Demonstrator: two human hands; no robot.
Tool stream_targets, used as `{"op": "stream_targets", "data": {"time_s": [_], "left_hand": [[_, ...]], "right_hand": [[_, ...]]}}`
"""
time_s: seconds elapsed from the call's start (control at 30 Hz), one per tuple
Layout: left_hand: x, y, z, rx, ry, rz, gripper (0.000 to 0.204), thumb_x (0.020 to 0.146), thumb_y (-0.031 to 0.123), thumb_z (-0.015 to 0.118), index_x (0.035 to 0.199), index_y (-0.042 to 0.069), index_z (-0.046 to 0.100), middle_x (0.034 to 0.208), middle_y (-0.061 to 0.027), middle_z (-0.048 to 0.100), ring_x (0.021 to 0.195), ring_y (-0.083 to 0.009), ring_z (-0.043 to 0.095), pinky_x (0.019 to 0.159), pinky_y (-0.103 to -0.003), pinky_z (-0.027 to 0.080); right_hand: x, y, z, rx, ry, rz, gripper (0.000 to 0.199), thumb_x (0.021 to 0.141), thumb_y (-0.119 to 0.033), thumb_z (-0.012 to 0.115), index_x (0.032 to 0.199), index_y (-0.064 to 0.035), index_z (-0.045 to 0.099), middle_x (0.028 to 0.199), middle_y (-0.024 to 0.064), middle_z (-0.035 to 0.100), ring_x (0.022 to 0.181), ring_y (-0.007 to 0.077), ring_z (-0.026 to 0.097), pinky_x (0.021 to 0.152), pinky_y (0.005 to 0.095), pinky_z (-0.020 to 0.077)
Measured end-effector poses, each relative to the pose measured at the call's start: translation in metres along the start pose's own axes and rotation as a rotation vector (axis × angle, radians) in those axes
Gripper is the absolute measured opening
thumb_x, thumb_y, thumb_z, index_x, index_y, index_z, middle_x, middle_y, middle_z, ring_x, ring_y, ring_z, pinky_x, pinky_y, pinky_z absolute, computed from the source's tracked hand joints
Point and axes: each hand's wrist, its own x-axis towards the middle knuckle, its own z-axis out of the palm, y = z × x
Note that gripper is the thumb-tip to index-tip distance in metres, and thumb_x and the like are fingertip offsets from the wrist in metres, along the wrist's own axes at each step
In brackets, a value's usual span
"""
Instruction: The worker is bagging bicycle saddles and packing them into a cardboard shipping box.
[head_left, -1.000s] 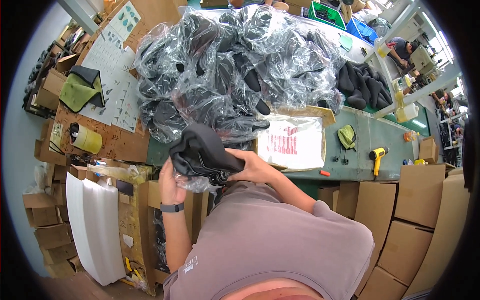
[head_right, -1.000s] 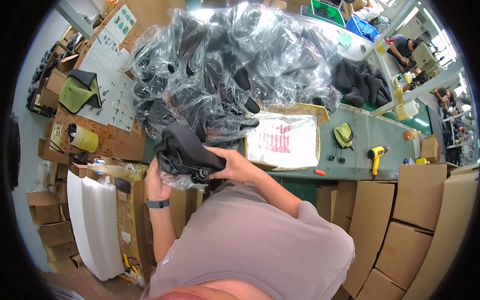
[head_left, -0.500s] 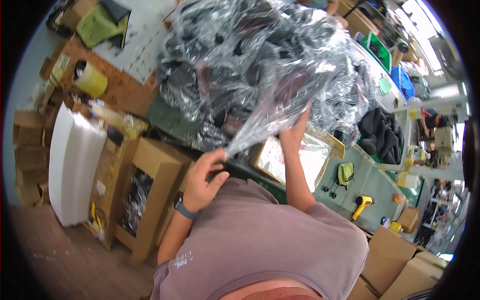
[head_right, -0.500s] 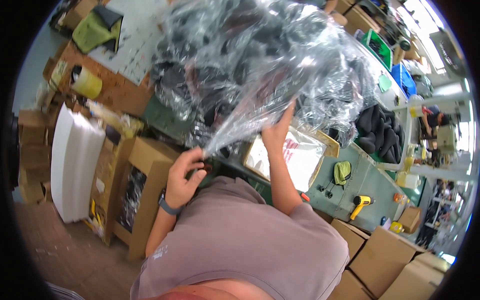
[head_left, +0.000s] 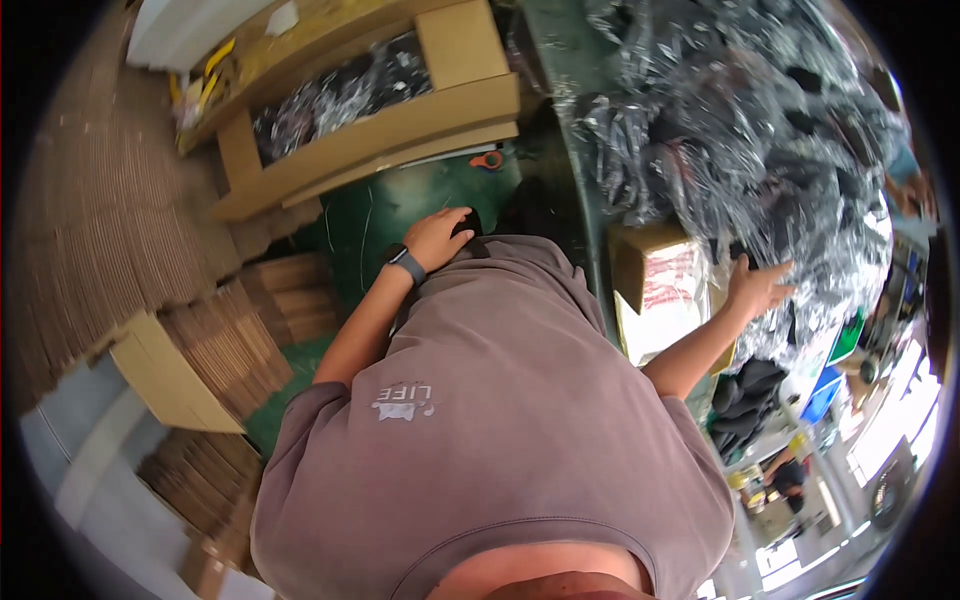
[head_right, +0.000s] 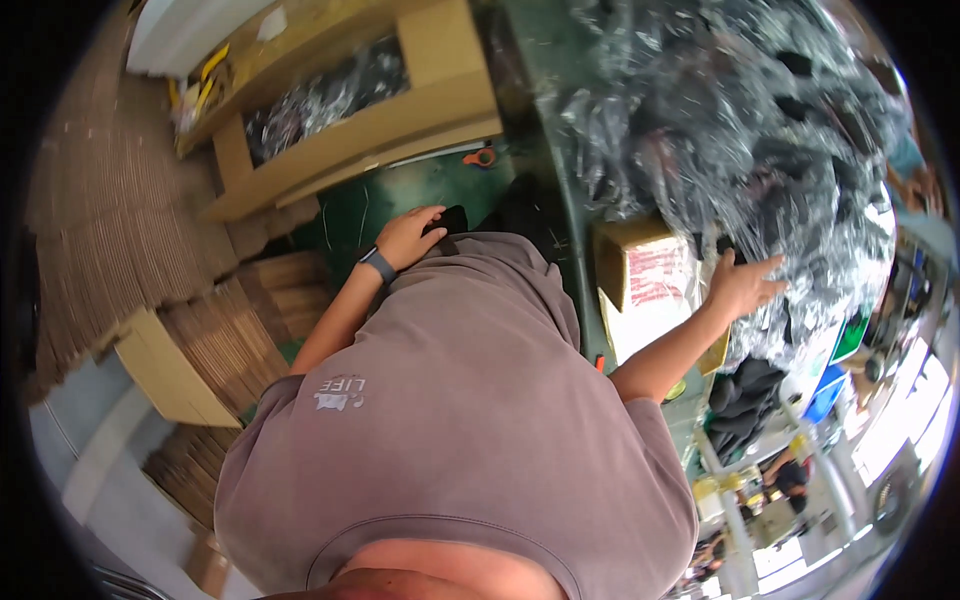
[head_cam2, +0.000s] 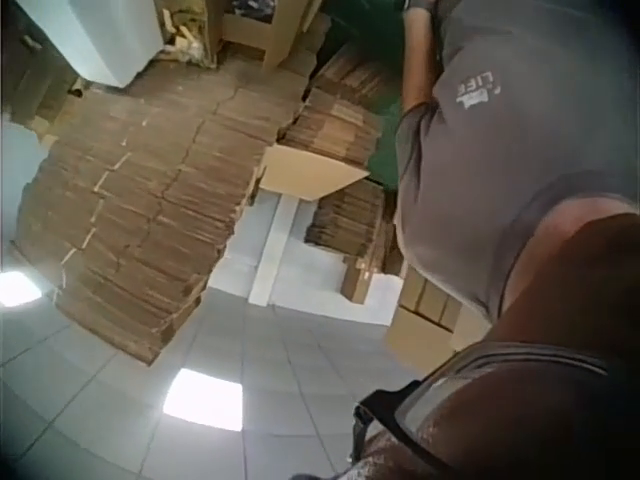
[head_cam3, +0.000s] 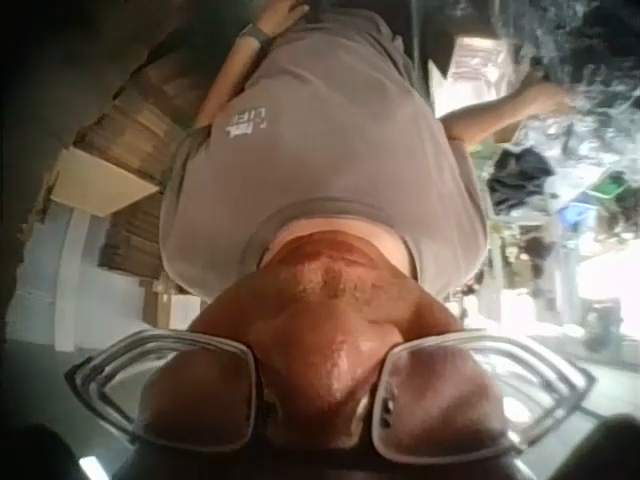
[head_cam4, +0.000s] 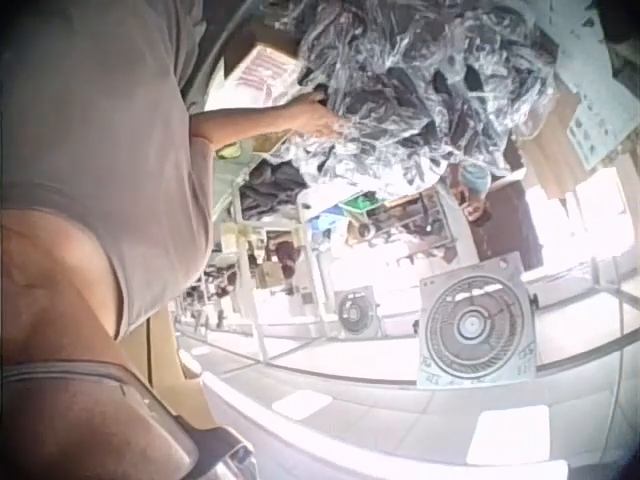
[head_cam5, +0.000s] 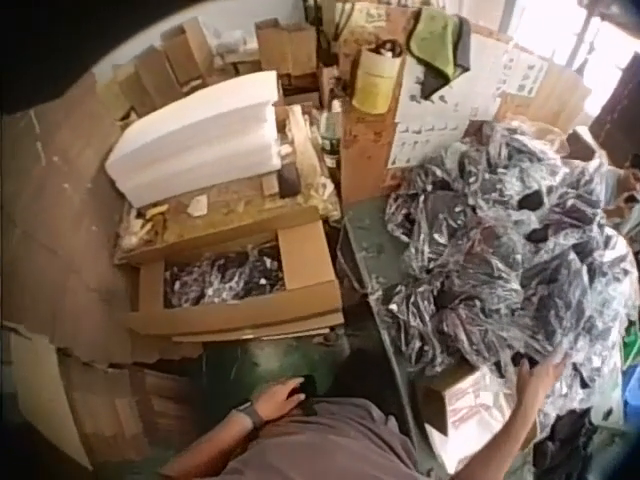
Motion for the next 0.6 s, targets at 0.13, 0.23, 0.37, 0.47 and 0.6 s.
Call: {"op": "stream_targets", "data": {"time_s": [0.13, 0.23, 0.37, 0.47, 0.6], "left_hand": [[-0.043, -0.114, 0.009, 0.260, 0.035, -0.109, 0.051, 0.103, 0.034, 0.072, 0.146, 0.007, 0.066, 0.136, -0.0189, 0.075, 0.126, -0.0391, 0.071, 0.107, -0.050, 0.056], [-0.065, -0.219, 0.051, 0.040, -0.015, -0.352, 0.056, 0.103, 0.039, 0.072, 0.147, 0.006, 0.065, 0.143, -0.0197, 0.072, 0.133, -0.0390, 0.068, 0.111, -0.052, 0.055], [-0.079, -0.345, 0.149, -0.015, -0.058, -0.677, 0.076, 0.101, 0.045, 0.074, 0.162, 0.007, 0.050, 0.153, -0.0264, 0.064, 0.137, -0.0475, 0.064, 0.114, -0.057, 0.053], [-0.091, -0.394, 0.199, -0.162, -0.131, -1.043, 0.102, 0.097, 0.052, 0.077, 0.175, 0.010, 0.027, 0.164, -0.0345, 0.049, 0.140, -0.0578, 0.059, 0.117, -0.062, 0.050], [-0.111, -0.411, 0.231, -0.353, -0.140, -1.241, 0.105, 0.096, 0.054, 0.076, 0.175, 0.010, 0.022, 0.165, -0.0340, 0.045, 0.138, -0.0571, 0.059, 0.115, -0.059, 0.053]], "right_hand": [[-0.083, -0.097, -0.027, 0.367, 0.185, -0.705, 0.062, 0.100, -0.026, 0.081, 0.155, -0.0071, 0.060, 0.153, 0.0260, 0.062, 0.141, 0.0444, 0.059, 0.116, 0.0524, 0.0492], [-0.231, -0.210, -0.028, 0.765, -0.523, -0.929, 0.036, 0.101, -0.014, 0.078, 0.134, 0.0004, 0.073, 0.126, 0.0157, 0.077, 0.112, 0.0270, 0.076, 0.096, 0.0396, 0.0606], [-0.382, -0.258, 0.103, 0.362, -1.290, -1.179, 0.051, 0.101, -0.026, 0.081, 0.143, -0.0013, 0.068, 0.121, 0.0196, 0.080, 0.112, 0.0273, 0.079, 0.095, 0.0386, 0.0628], [-0.456, -0.260, 0.268, -0.051, -1.421, -1.382, 0.059, 0.098, -0.035, 0.084, 0.145, -0.0034, 0.067, 0.124, 0.0221, 0.079, 0.113, 0.0341, 0.079, 0.099, 0.0431, 0.0616], [-0.485, -0.266, 0.500, -0.452, -1.324, -1.596, 0.062, 0.099, -0.040, 0.081, 0.148, -0.0058, 0.067, 0.130, 0.0231, 0.078, 0.119, 0.0356, 0.077, 0.104, 0.0465, 0.0595]]}}
